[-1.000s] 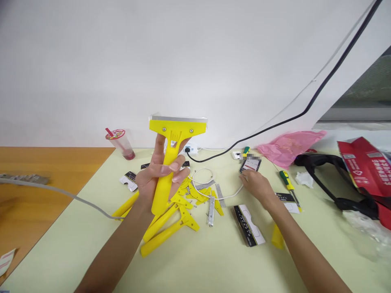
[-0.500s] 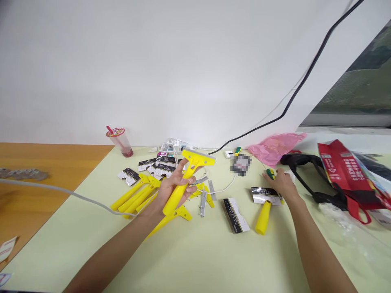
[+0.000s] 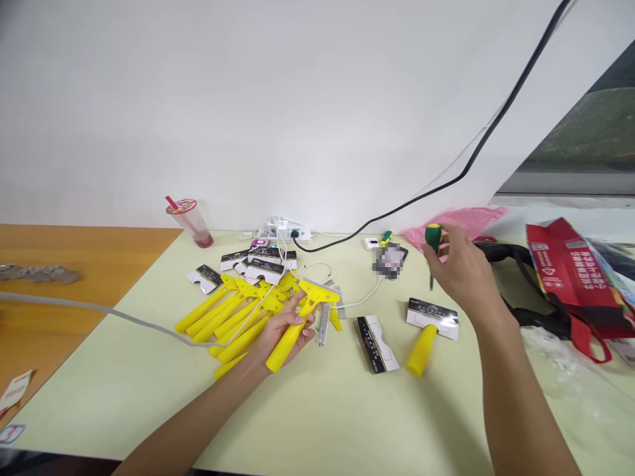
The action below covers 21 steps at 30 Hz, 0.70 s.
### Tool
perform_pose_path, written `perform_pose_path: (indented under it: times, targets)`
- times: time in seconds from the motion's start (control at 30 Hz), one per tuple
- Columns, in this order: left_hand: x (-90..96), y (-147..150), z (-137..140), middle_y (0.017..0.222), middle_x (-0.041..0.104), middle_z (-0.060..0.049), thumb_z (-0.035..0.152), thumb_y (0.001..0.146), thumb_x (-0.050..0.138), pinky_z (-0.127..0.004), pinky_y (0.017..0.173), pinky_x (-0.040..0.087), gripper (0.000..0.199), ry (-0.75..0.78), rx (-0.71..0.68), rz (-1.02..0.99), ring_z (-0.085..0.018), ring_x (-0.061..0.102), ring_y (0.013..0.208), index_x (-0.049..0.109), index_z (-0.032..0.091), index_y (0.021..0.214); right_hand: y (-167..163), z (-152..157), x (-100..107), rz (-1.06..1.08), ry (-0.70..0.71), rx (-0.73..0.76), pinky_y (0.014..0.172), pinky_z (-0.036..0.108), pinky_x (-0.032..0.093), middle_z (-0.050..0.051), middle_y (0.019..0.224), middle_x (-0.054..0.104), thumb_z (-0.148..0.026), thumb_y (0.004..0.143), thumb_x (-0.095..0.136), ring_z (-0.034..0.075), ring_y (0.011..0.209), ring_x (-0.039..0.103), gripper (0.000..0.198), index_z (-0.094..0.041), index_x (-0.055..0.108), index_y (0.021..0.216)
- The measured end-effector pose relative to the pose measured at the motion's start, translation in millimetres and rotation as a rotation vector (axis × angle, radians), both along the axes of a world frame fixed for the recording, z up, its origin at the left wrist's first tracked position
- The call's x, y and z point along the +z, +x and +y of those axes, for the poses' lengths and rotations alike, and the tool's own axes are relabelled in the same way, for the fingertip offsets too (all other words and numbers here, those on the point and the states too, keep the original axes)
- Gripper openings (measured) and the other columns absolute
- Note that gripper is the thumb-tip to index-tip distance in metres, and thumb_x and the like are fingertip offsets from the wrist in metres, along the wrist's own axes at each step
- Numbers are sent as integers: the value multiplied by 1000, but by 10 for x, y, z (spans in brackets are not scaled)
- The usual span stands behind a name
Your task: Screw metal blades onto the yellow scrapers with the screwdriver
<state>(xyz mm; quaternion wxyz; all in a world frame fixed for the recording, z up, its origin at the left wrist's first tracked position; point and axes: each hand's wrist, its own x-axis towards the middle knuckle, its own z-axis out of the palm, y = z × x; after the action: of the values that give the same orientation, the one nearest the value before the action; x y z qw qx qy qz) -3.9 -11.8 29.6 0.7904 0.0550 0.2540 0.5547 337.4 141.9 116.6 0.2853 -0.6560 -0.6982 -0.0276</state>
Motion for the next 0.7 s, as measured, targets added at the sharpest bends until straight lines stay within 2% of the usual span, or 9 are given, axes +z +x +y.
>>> perform_pose_path:
  times: [0.07, 0.1, 0.2, 0.27, 0.37, 0.5, 0.6, 0.7]
  targets:
    - [-41, 18, -11, 136, 70, -13, -4, 65, 81, -23, 68, 51, 87, -25, -14, 14, -14, 72, 88, 57, 27, 142, -194, -127, 170, 150, 48, 134, 81, 42, 60, 13, 112, 78, -48, 96, 72, 27, 83, 75, 66, -19, 57, 154]
    - [-63, 25, -16, 133, 71, -13, -3, 64, 82, -23, 68, 51, 83, -33, -18, 22, -15, 72, 88, 58, 26, 138, -280, -184, 229, 200, 41, 210, 81, 42, 62, 12, 111, 78, -52, 97, 72, 26, 85, 76, 68, -20, 58, 155]
    - [-138, 38, -27, 127, 72, -12, -1, 65, 84, -23, 69, 51, 75, -32, -35, 44, -15, 72, 89, 59, 24, 131, -485, -318, 337, 296, 11, 455, 83, 45, 68, 9, 114, 78, -65, 98, 74, 27, 92, 79, 65, -26, 63, 149]
    - [-186, 41, -31, 127, 72, -11, 0, 66, 85, -24, 71, 51, 72, -22, -56, 53, -15, 71, 89, 60, 24, 129, -576, -382, 376, 373, -7, 574, 85, 47, 70, 7, 120, 78, -66, 97, 78, 27, 97, 80, 58, -29, 66, 140]
    - [-242, 37, -23, 128, 72, -11, 1, 67, 86, -26, 72, 51, 70, -19, -80, 62, -16, 71, 90, 61, 25, 127, -642, -455, 416, 487, -50, 667, 84, 48, 72, 5, 121, 78, -63, 96, 82, 28, 99, 82, 47, -32, 67, 127]
    - [-287, 32, -3, 123, 73, -11, 1, 63, 86, -26, 69, 50, 72, -20, -72, 78, -18, 72, 89, 61, 24, 127, -597, -519, 432, 570, -185, 787, 82, 50, 74, 3, 114, 81, -59, 93, 88, 30, 100, 84, 38, -34, 65, 111]
    - [-324, 40, -6, 122, 72, -10, 1, 64, 87, -26, 69, 51, 74, -9, -59, 75, -18, 72, 90, 61, 25, 129, -518, -564, 431, 518, -320, 890, 82, 47, 75, 3, 110, 83, -53, 91, 92, 30, 99, 85, 35, -33, 66, 99]
    - [-375, 49, -22, 121, 71, -7, 2, 65, 87, -26, 70, 51, 77, -1, -54, 51, -17, 72, 88, 60, 28, 133, -462, -638, 456, 387, -462, 875, 83, 44, 74, 9, 116, 84, -55, 92, 90, 31, 102, 84, 35, -29, 67, 94]
